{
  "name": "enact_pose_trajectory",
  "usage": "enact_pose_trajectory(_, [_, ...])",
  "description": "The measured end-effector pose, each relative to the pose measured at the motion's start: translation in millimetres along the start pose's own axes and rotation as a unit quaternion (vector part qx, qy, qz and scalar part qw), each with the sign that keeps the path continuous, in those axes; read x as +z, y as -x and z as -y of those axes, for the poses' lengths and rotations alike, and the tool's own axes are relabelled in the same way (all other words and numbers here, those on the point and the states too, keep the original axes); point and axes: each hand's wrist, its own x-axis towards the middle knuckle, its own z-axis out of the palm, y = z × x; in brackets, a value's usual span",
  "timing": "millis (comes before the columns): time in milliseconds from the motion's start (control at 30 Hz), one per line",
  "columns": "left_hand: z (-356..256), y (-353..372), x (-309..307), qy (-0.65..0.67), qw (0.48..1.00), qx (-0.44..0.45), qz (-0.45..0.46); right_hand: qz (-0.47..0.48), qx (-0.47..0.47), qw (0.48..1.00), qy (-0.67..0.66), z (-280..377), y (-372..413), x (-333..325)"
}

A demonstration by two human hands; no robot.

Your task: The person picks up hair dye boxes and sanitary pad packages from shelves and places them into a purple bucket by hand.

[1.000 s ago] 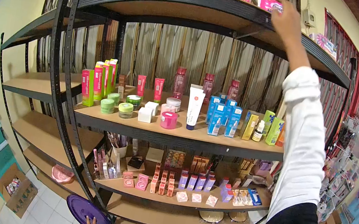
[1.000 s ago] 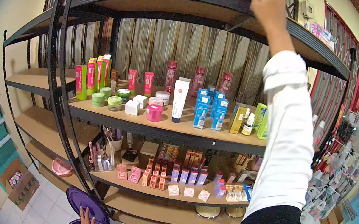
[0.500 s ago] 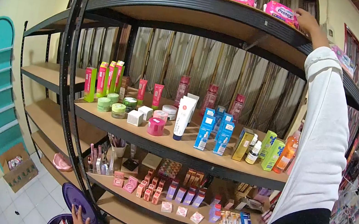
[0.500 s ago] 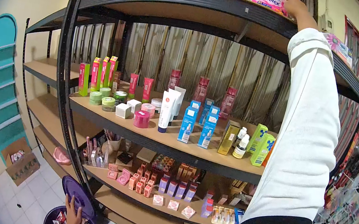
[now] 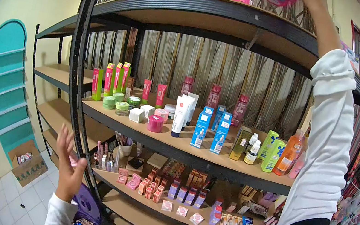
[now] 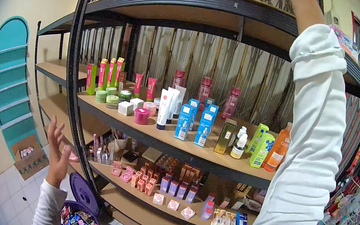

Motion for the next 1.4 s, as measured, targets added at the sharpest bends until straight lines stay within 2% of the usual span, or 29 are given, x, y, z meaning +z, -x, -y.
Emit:
enact_pose_trajectory(67, [-37,-25,9,0.083,0.996,0.006,-0.009,0.008,-0.058,0.996,-0.072,43,-4,-2])
enact_pose_trajectory(133, [-61,-40,18,0.157,0.987,-0.001,-0.019,0.152,-0.012,0.971,-0.182,108,6,-21])
enact_pose_trajectory(167, [-70,-46,23,0.189,0.982,-0.01,-0.026,0.161,-0.085,0.976,-0.119,126,11,-7])
enact_pose_trajectory(200, [-75,-48,26,0.22,0.975,-0.02,-0.033,0.334,0.016,0.928,-0.167,174,21,-53])
enact_pose_trajectory(267, [-79,-46,31,0.288,0.955,-0.067,-0.021,0.242,-0.172,0.929,-0.221,205,67,-14])
enact_pose_trajectory(300, [-80,-45,32,0.321,0.943,-0.09,-0.016,0.169,-0.223,0.93,-0.24,225,88,3])
enact_pose_trajectory(333, [-75,-42,32,0.352,0.93,-0.101,-0.001,0.239,-0.152,0.915,-0.286,248,100,-18])
enact_pose_trajectory(400, [-71,-34,36,0.364,0.923,-0.122,-0.011,0.288,-0.178,0.882,-0.327,273,126,-24])
enact_pose_trajectory(467, [-66,-27,38,0.393,0.912,-0.119,-0.014,0.285,-0.179,0.864,-0.374,292,150,-23])
enact_pose_trajectory(667, [-51,-12,31,0.456,0.871,-0.18,-0.034,0.302,-0.19,0.824,-0.441,321,174,-18])
enact_pose_trajectory(767, [-39,-3,26,0.447,0.869,-0.205,-0.055,0.359,-0.221,0.787,-0.451,321,172,-14])
enact_pose_trajectory(833, [-19,14,21,0.408,0.885,-0.215,-0.065,0.46,-0.182,0.779,-0.385,312,147,-4])
enact_pose_trajectory(867, [-12,23,19,0.387,0.893,-0.221,-0.069,0.361,-0.139,0.828,-0.405,302,143,16])
enact_pose_trajectory(933, [0,48,12,0.338,0.905,-0.245,-0.079,0.363,-0.086,0.884,-0.282,264,101,42])
enact_pose_trajectory(1000, [14,76,1,0.324,0.895,-0.293,-0.088,0.247,-0.065,0.946,-0.198,215,73,84])
enact_pose_trajectory(1033, [21,92,-5,0.304,0.893,-0.316,-0.097,0.246,-0.019,0.957,-0.154,191,52,98])
enact_pose_trajectory(1067, [27,108,-12,0.284,0.89,-0.34,-0.106,0.196,-0.017,0.977,-0.082,165,44,112])
enact_pose_trajectory(1133, [38,138,-23,0.26,0.889,-0.352,-0.134,0.24,0.019,0.97,0.037,129,27,112])
enact_pose_trajectory(1167, [38,151,-30,0.235,0.89,-0.364,-0.14,0.247,-0.006,0.969,-0.01,111,27,107])
enact_pose_trajectory(1300, [69,224,-67,0.128,0.9,-0.382,-0.167,0.285,-0.017,0.958,-0.003,81,35,115])
enact_pose_trajectory(1333, [53,224,-72,0.095,0.892,-0.408,-0.172,0.289,-0.015,0.957,-0.009,87,40,125])
enact_pose_trajectory(1367, [79,258,-89,-0.009,0.915,-0.374,-0.153,0.293,-0.018,0.956,-0.007,89,44,130])
enact_pose_trajectory(1400, [76,273,-97,-0.006,0.895,-0.409,-0.18,0.3,-0.024,0.954,-0.002,92,50,124])
